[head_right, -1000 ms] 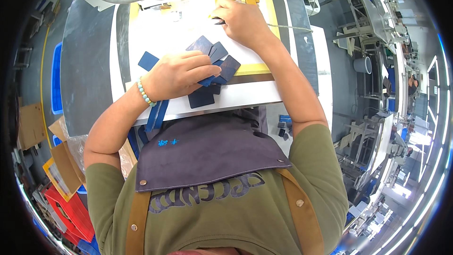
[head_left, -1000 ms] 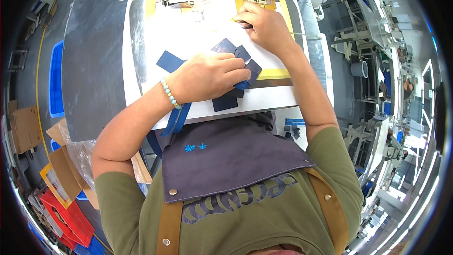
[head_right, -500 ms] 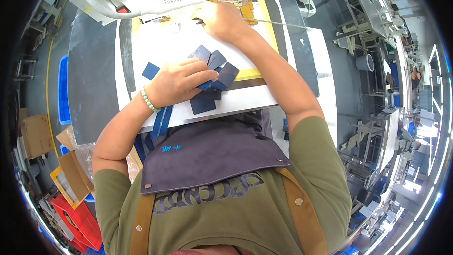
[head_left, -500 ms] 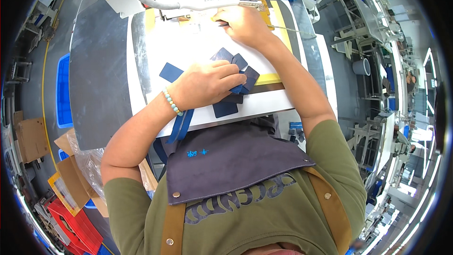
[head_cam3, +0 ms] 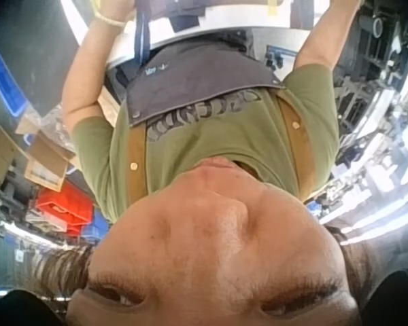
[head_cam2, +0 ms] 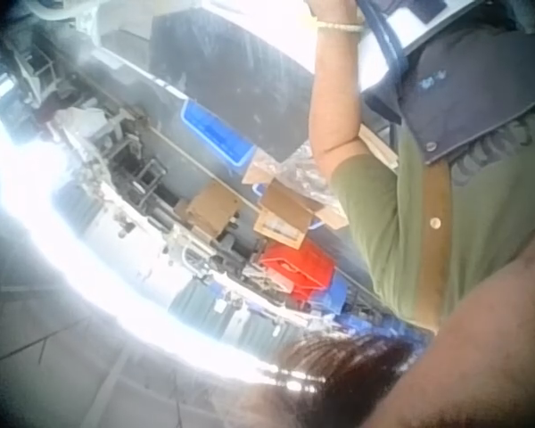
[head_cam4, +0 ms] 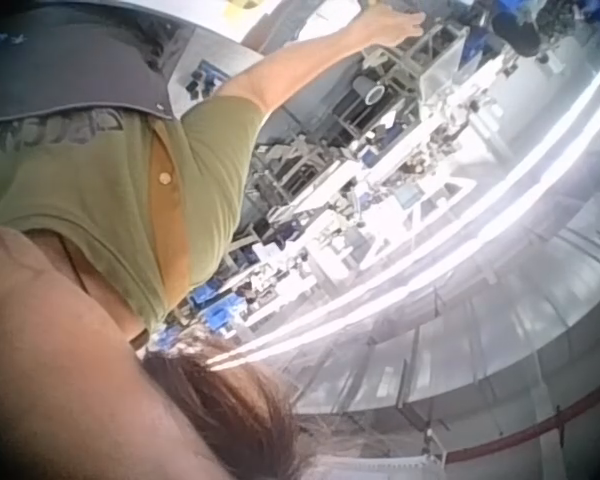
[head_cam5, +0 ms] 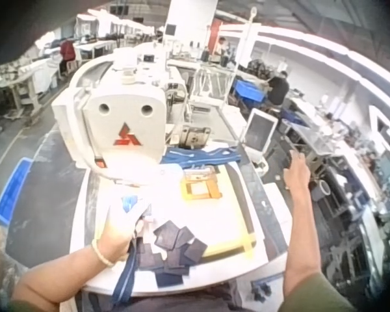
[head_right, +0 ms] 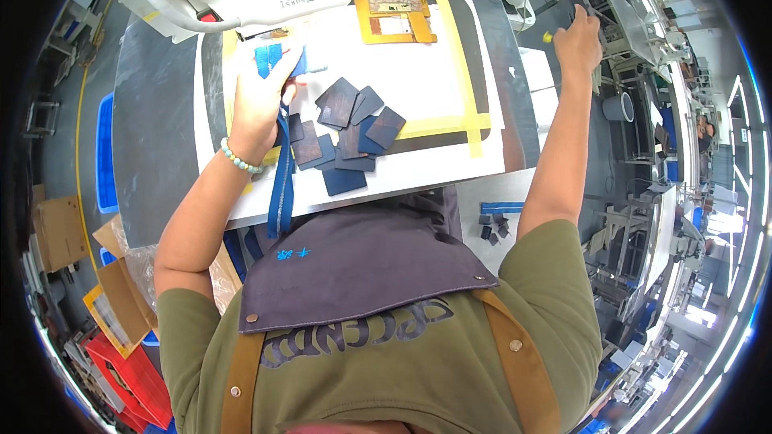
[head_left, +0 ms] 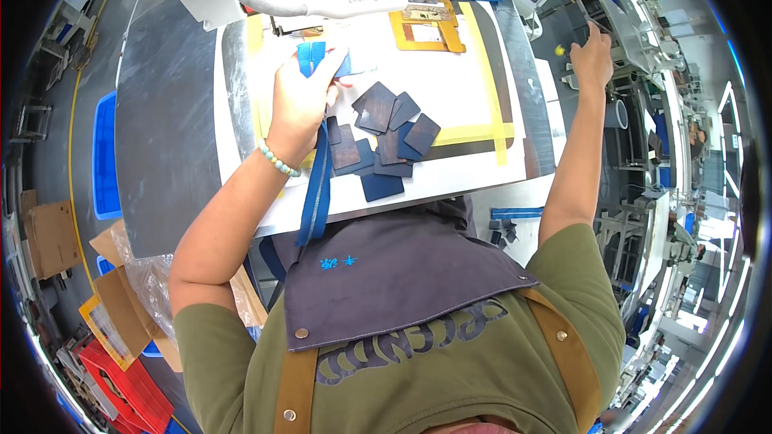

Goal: Sewing leather pieces onto a zipper using an industrial sewing machine.

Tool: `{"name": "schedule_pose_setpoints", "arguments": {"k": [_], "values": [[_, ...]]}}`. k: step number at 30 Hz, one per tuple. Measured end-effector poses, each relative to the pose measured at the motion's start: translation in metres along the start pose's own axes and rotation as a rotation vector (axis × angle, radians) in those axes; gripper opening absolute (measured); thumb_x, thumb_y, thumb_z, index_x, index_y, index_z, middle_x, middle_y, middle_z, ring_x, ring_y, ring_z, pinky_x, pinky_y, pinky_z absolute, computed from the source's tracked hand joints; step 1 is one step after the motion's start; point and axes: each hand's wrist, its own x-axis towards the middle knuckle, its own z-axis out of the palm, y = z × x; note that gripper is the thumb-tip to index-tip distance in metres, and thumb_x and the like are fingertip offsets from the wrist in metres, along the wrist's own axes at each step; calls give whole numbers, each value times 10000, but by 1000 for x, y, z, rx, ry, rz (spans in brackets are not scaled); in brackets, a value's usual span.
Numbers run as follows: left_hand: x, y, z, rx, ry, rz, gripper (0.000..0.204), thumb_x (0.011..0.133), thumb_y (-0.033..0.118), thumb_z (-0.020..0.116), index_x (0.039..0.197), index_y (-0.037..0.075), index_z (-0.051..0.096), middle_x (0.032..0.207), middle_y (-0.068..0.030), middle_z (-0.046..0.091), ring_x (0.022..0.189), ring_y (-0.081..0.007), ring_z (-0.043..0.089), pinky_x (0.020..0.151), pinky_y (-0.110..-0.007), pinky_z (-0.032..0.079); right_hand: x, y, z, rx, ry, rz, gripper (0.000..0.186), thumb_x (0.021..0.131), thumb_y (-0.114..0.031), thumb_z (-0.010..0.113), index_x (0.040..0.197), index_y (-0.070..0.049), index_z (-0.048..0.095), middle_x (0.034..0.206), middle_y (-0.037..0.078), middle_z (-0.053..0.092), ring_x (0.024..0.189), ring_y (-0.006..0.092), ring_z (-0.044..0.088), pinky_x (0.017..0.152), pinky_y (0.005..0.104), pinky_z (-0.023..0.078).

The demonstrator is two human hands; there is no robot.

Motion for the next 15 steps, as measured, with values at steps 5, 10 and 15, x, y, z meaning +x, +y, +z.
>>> {"name": "schedule_pose_setpoints", "arguments": {"k": [5,10,15], "values": [[8,-4,-2,59,-77,12,199,957,129,700,1089,-12,651,853,-98,744,564,-41,499,521,-190,391,-30,-25,14,529,-525,-71,568,850,-371,779,1295,-41,649,1162,150,679,1045,294,662,897,395,520],[7,0,-2,133,-82,-15,213,941,144,722,1080,-3,653,850,-101,766,512,-27,438,496,-176,370,-52,-83,-7,563,-561,-244,502,912,-400,723,1241,-23,682,1251,154,661,1095,302,649,932,377,512],[7,1,-1,190,-98,-4,167,934,150,730,1011,12,676,837,-106,772,494,-25,437,475,-182,359,-68,-166,-86,1141,-644,-445,390,974,-342,669,1195,-22,694,1152,82,704,983,174,675,830,306,523]]}}
